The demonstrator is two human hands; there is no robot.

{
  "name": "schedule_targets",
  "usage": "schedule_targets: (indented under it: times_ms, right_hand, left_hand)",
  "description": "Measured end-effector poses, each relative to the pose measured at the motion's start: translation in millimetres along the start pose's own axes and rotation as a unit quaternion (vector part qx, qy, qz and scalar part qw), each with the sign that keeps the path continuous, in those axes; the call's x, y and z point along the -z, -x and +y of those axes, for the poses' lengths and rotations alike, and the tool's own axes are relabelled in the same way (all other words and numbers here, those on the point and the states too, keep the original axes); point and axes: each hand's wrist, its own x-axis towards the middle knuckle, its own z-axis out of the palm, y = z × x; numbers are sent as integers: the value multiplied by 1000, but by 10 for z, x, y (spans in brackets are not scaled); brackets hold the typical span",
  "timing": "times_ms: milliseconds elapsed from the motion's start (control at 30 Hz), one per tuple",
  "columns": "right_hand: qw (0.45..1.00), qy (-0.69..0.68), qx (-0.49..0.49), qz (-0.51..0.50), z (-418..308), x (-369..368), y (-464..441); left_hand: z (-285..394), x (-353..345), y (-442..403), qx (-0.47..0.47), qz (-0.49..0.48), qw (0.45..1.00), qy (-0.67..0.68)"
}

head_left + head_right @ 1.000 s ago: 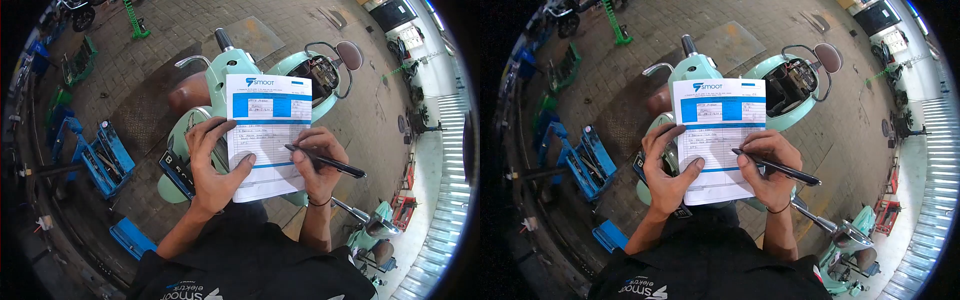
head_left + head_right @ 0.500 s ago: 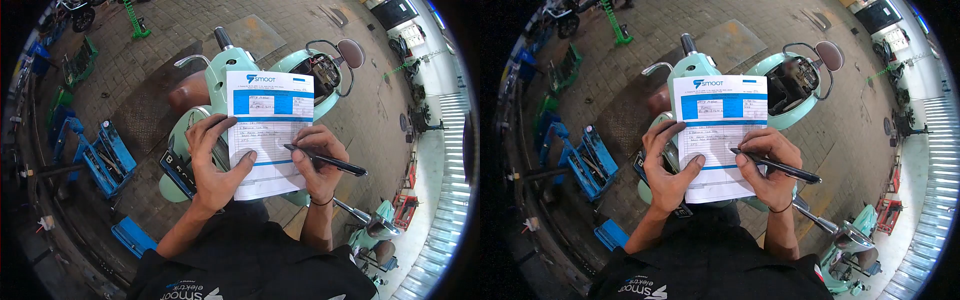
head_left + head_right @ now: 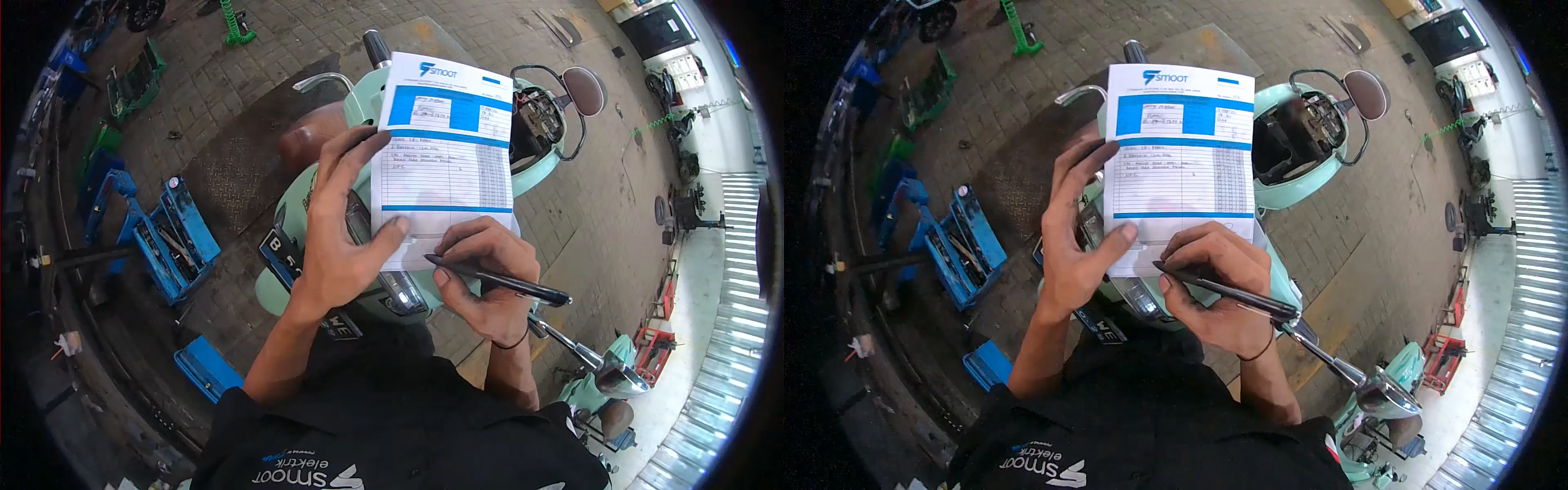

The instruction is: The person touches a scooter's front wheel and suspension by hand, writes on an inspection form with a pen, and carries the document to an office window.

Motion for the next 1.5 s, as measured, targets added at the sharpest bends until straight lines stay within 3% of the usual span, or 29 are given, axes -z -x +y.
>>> schedule_targets:
  times_ms: [200, 333, 400, 633, 1500]
  right_hand:
    - [993, 102, -50, 17, -206, -20, -117]
    - [997, 58, -21, 38, -156, -95, -194]
    - [999, 37, -21, 17, -53, -109, -198]
    - [993, 106, 55, 4, -46, -166, -215]
    - [994, 100, 49, 11, 57, -123, -201]
  left_hand:
    - [59, -10, 124, 27, -43, 999, 14]
    - [115, -1, 144, 34, -51, 998, 0]
    - [82, 57, 136, 16, -72, 996, 57]
    - [85, 43, 129, 23, -91, 996, 10]
    - [83, 47, 125, 41, -88, 995, 13]
